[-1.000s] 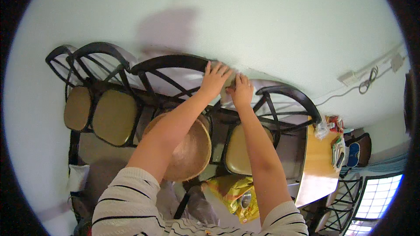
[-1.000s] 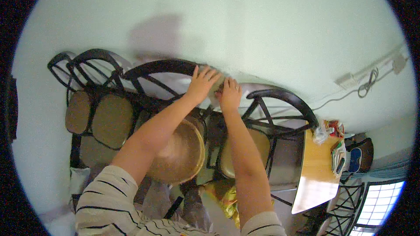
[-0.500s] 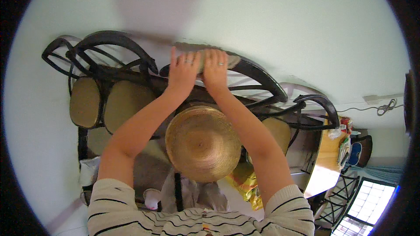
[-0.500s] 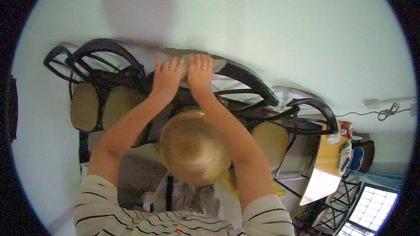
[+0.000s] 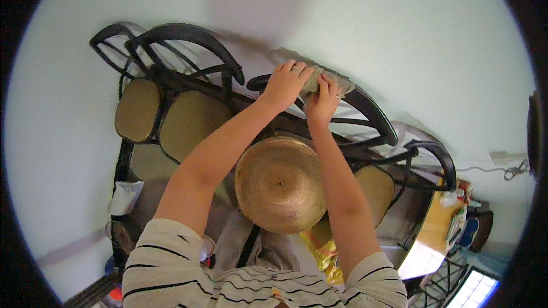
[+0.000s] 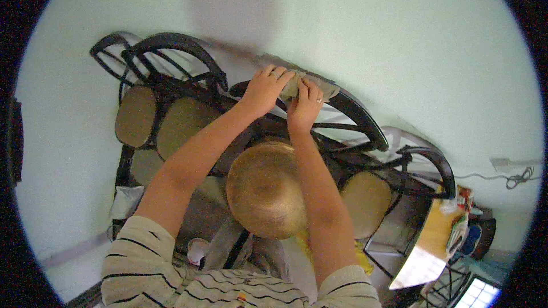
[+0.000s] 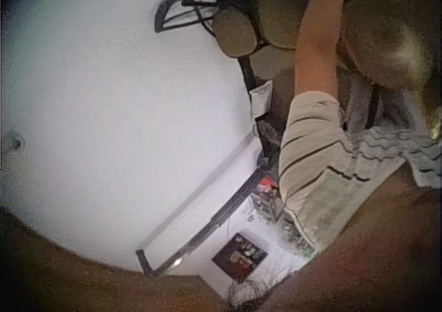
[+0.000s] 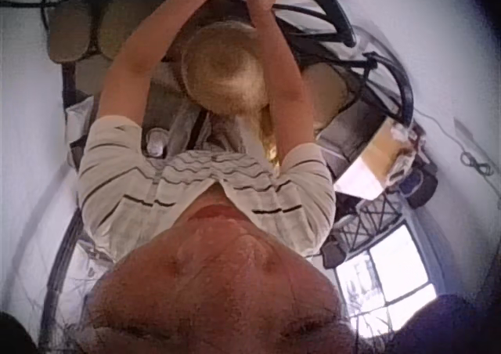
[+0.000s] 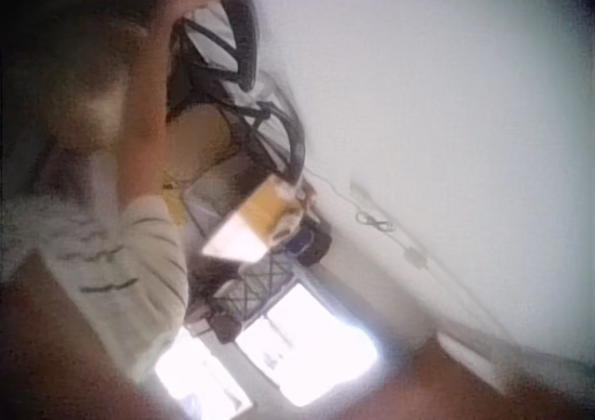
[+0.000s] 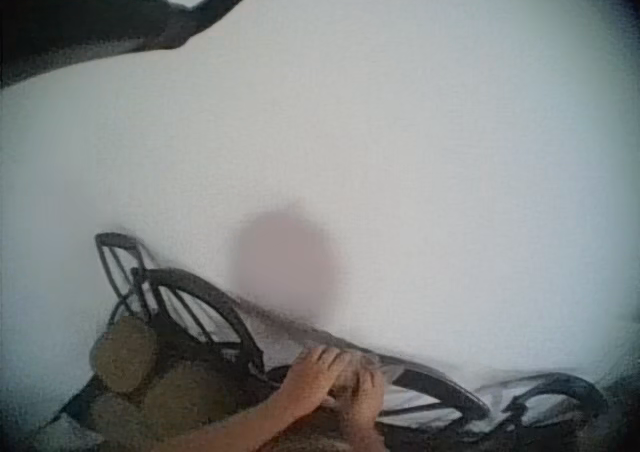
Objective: The person washes a cloth in a sink, then uses it to wipe a wooden table, a round red table, and a yellow table. They also wipe the seats and backs of several chairs. The person moves items like a kettle and cups to access the surfaces.
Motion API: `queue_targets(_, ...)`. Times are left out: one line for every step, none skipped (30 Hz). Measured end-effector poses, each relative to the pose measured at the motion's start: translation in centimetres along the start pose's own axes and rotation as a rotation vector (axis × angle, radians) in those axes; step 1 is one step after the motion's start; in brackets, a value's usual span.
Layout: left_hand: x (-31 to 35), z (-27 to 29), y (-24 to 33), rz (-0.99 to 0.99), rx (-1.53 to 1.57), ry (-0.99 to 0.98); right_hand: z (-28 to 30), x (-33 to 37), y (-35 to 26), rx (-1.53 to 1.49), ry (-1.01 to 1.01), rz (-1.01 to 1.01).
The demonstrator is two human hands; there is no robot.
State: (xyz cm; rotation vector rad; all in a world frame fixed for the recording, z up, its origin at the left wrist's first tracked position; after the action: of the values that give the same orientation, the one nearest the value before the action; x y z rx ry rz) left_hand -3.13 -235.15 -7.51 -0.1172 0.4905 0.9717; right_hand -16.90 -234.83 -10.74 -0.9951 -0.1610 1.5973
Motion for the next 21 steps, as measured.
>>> queue_targets(0.3, 1.1, 0.0, 0.004, -0.016, 0.035, -0.3, 0.5, -0.7, -0.138, -0.013, -0.058)
queue_targets(0.6, 2.1, 0.2, 0.006, -0.03, 0.07, -0.9, 0.9, -1.4, -0.275, -0.027, -0.116)
queue_targets(1.6, 3.5, 0.7, 0.1, -0.036, 0.016, -1.6, 1.3, -2.4, -0.376, -0.03, -0.104)
queue_targets(3.7, 3.6, 0.4, 0.159, -0.02, 0.071, -2.8, 2.1, -4.3, -0.508, -0.055, -0.124)
queue_targets(6.0, 2.9, -0.1, 0.216, -0.002, 0.127, -3.8, 3.3, -5.9, -0.499, -0.097, -0.153)
queue_targets(8.3, 2.2, -0.2, 0.281, 0.024, 0.184, -4.4, 4.8, -6.9, -0.48, -0.149, -0.182)
queue_targets(9.6, 1.5, 0.4, 0.321, 0.218, 0.264, -4.6, 6.1, -6.1, -0.487, -0.182, -0.241)
queue_targets(10.4, 0.7, 1.5, 0.318, 0.222, 0.247, -5.2, 7.7, -4.8, -0.491, -0.212, -0.3)
queue_targets(11.3, 0.0, 2.2, 0.321, 0.216, 0.23, -5.6, 9.0, -4.5, -0.505, -0.248, -0.357)
queue_targets(12.4, -0.6, 2.7, 0.324, 0.202, 0.217, -5.2, 10.0, -4.6, -0.501, -0.363, -0.46)
queue_targets(13.7, -1.3, 3.2, 0.371, 0.294, 0.17, -4.2, 11.2, -4.5, -0.491, -0.479, -0.563)
queue_targets(15.0, -2.0, 3.6, 0.421, 0.376, 0.126, -3.4, 11.9, -4.4, -0.485, -0.596, -0.654)
queue_targets(16.2, -2.3, 4.4, 0.462, 0.447, 0.022, -3.0, 13.2, -3.0, -0.375, -0.643, -0.596)
queue_targets(17.2, -2.2, 5.2, 0.499, 0.522, -0.083, -2.9, 14.7, -1.8, -0.262, -0.684, -0.538)
queue_targets(17.8, -1.3, 5.1, 0.474, 0.472, -0.096, -2.1, 15.2, -2.2, -0.26, -0.691, -0.472)
queue_targets(18.3, 0.1, 4.7, 0.445, 0.42, -0.108, -0.7, 15.1, -3.3, -0.26, -0.692, -0.404)
queue_targets(18.6, 1.5, 4.2, 0.419, 0.369, -0.128, 0.1, 14.7, -5.0, -0.262, -0.696, -0.342)
queue_targets(18.4, 3.0, 3.2, 0.364, 0.326, -0.063, 0.3, 13.8, -6.7, -0.253, -0.623, -0.272)
queue_targets(17.6, 4.2, 1.7, 0.301, 0.294, 0.0, 0.3, 12.5, -8.2, -0.236, -0.544, -0.211)
queue_targets(16.9, 5.5, 0.3, 0.235, 0.262, 0.061, 0.3, 11.1, -10.0, -0.217, -0.463, -0.151)
queue_targets(15.9, 7.5, -1.1, 0.223, 0.196, 0.111, 0.2, 9.1, -12.1, -0.255, -0.481, -0.142)
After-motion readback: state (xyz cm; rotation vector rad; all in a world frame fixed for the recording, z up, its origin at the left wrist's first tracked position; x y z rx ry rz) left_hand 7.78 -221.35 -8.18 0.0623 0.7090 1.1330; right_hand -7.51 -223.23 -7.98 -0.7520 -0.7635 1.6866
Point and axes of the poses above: each hand's wrist, its own x-axis away from the middle knuckle, its own z-axis out of the back of the hand, y = z × x, the point moved 2 cm from there along -x, towards the middle knuckle, and after that the axes turned 11 degrees about -z, right-handed, at the moved point
